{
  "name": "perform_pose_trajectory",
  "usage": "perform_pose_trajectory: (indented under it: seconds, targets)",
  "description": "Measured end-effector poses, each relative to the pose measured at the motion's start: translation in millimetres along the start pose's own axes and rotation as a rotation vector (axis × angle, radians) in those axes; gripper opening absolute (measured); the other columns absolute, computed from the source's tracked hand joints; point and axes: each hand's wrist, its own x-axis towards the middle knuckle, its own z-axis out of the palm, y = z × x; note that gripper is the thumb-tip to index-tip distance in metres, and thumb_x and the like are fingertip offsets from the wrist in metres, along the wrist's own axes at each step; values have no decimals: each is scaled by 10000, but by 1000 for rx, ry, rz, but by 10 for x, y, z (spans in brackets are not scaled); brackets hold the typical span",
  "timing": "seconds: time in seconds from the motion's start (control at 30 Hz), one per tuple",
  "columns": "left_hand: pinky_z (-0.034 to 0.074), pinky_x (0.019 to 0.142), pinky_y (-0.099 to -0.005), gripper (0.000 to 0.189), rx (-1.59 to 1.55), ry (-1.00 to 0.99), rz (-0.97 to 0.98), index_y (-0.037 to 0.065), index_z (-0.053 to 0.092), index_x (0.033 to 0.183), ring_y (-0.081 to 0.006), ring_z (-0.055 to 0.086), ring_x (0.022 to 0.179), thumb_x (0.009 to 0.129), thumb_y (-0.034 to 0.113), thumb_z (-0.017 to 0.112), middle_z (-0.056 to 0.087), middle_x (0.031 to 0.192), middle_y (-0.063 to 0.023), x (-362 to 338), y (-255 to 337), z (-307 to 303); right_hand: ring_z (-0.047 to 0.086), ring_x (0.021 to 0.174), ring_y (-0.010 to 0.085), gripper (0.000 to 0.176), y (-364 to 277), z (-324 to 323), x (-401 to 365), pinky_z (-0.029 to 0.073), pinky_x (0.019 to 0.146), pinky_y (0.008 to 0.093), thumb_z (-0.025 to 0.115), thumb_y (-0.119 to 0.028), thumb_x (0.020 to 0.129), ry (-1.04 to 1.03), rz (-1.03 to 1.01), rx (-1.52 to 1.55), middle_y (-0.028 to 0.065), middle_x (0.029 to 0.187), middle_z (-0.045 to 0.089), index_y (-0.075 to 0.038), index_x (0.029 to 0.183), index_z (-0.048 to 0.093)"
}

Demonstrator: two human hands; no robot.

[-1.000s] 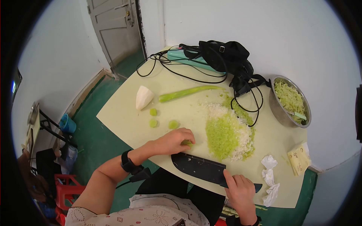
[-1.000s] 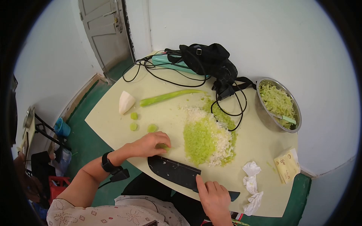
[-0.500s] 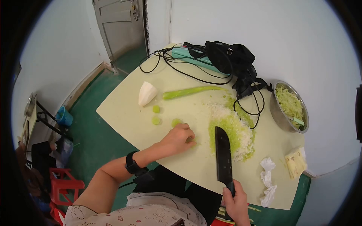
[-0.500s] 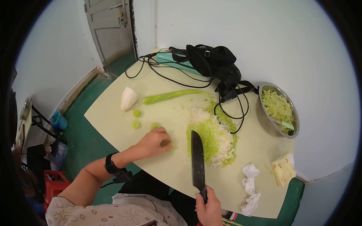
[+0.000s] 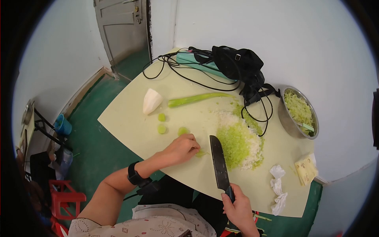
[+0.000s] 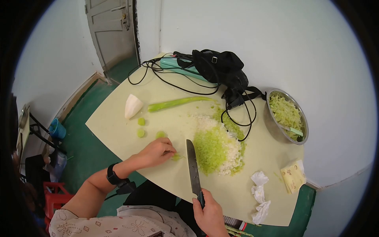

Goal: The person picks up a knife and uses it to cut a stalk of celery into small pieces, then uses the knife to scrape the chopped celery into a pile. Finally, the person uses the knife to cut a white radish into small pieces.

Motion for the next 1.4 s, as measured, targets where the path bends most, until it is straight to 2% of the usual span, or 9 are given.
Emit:
perform_pose_trajectory:
  seconds: [0.13,0.23,0.33,0.53,0.63,0.73,0.93,1.03,1.4]
  targets:
    - [476,733,-363,202,18,79,32,8,666,910,-300,560,846,728,95,680,580,864,-129,-83,85,39,593,539,159,315,-152,25,5,467,481,291,565,-122,867,-11,13,-123,76,633,553,19,1141,499]
    - [479,714,-368,189,59,138,60,13,663,876,-293,561,827,711,100,694,582,854,-121,-92,78,105,601,554,262,311,-127,86,31,463,524,344,568,-119,852,36,-184,-278,123,632,560,10,1128,504]
    - [483,683,-365,176,87,183,57,14,658,845,-284,565,794,693,90,701,587,822,-113,-105,96,159,591,597,349,310,-214,138,31,458,566,378,567,-117,846,35,-158,-310,163,662,567,7,1124,505]
    - [483,623,-357,120,116,356,51,17,663,785,-273,559,729,677,63,689,575,741,-104,-168,138,296,598,676,405,311,-185,205,113,474,603,419,560,-95,841,149,-310,-334,206,728,594,2,1131,504]
    - [487,626,-351,125,103,395,56,20,681,795,-268,568,722,673,48,695,587,745,-101,-173,131,323,599,687,418,333,-180,209,136,479,615,444,544,-94,851,140,-377,-390,229,743,600,17,1158,476]
    - [489,630,-345,143,87,408,70,21,693,810,-264,576,722,668,30,701,598,754,-100,-166,100,340,596,640,361,318,-112,256,120,487,552,391,515,-83,881,159,-404,-406,231,800,608,35,1175,502]
    - [483,623,-337,156,71,447,95,20,697,816,-258,570,721,661,7,699,590,760,-93,-175,75,385,557,565,372,430,-39,284,142,453,489,400,496,-63,884,112,-423,-461,232,741,583,35,1290,395]
    - [480,619,-334,162,81,455,102,17,695,818,-255,566,715,657,0,698,584,758,-91,-179,92,379,597,673,421,352,-218,235,213,479,607,454,525,-99,866,25,-270,-529,252,738,596,35,1181,444]
    - [461,625,-332,103,112,482,149,5,654,770,-254,531,683,669,11,675,553,734,-96,-180,159,365,572,596,385,537,-264,232,281,467,558,448,510,-72,860,40,-293,-513,214,717,580,-14,1361,325]
